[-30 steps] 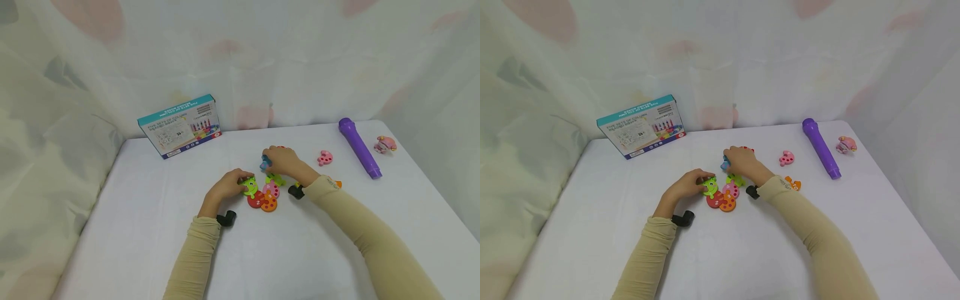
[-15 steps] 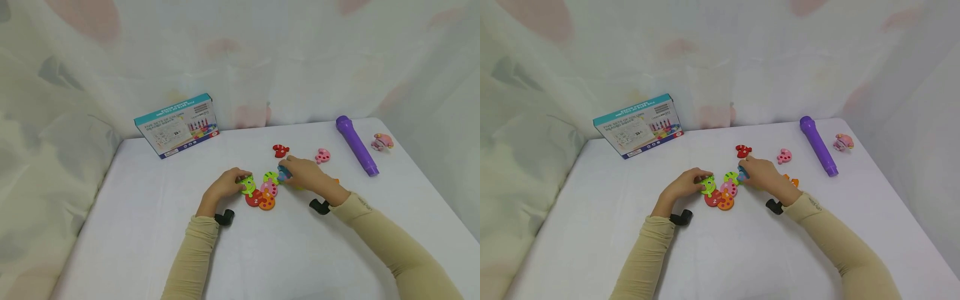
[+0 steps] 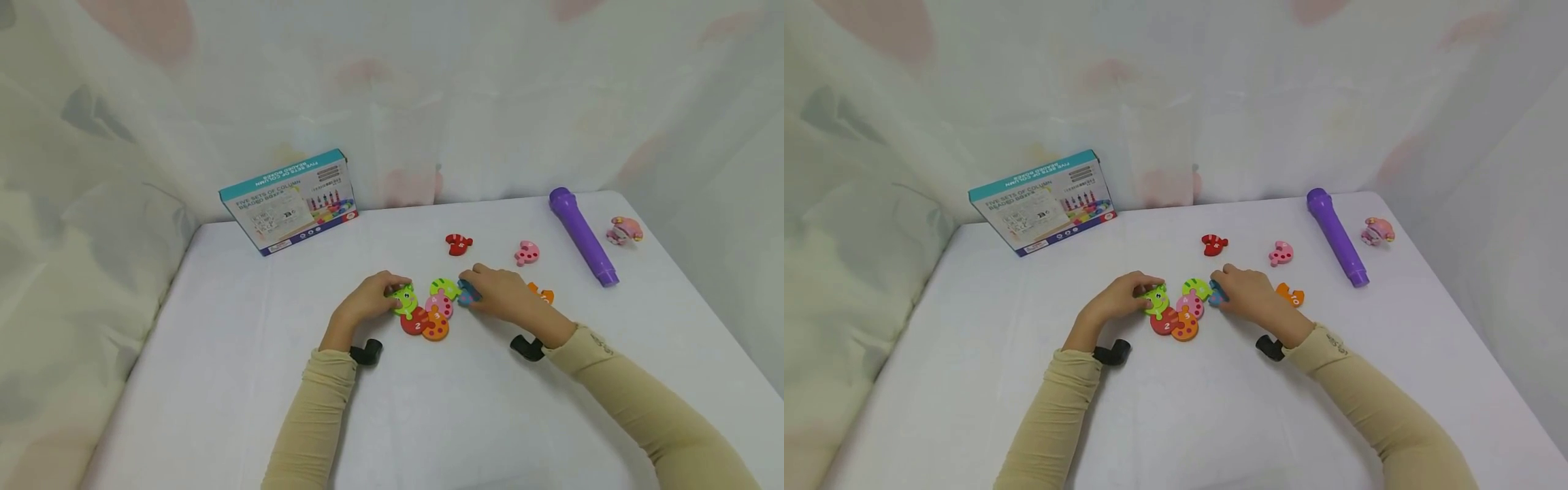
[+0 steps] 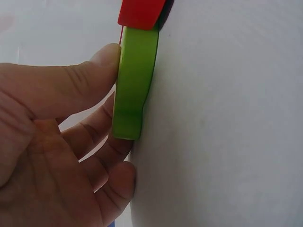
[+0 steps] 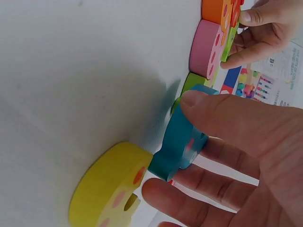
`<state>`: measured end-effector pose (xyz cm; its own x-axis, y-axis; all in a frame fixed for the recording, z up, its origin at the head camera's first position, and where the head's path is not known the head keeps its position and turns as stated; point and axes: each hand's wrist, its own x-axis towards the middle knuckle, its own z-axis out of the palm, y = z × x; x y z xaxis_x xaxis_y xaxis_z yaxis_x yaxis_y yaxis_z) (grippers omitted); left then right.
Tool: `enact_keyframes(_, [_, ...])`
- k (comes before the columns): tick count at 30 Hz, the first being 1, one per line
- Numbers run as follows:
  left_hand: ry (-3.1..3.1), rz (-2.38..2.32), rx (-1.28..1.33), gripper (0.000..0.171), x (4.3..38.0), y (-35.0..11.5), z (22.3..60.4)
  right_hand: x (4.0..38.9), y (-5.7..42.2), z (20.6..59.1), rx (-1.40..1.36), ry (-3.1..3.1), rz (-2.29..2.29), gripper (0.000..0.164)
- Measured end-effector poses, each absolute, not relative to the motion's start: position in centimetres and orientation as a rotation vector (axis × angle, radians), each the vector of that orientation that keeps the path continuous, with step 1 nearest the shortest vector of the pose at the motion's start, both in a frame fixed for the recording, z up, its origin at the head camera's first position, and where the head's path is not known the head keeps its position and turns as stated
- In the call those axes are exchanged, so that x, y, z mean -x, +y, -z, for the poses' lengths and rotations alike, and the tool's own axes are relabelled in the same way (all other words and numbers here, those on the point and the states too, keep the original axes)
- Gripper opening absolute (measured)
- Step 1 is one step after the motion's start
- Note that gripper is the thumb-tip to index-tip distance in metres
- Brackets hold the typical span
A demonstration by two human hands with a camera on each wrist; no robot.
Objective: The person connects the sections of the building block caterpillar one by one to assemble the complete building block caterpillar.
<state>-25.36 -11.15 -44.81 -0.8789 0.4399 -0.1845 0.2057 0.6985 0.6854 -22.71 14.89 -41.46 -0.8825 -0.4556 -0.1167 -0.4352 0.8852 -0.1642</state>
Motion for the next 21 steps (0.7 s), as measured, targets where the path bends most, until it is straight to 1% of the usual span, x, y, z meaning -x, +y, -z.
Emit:
enact_keyframes(14, [2.57, -0.968, -0.484, 0.042, 25.5, -11.1, 44.9, 23.3, 13.9, 42.0, 0.671, 2.87, 0.066, 0.059])
enact_keyframes(21, [2.567, -0.963, -0.486, 0.042, 25.5, -11.1, 44.8, 22.6, 15.6, 41.6, 0.572, 2.908, 0.124, 0.067])
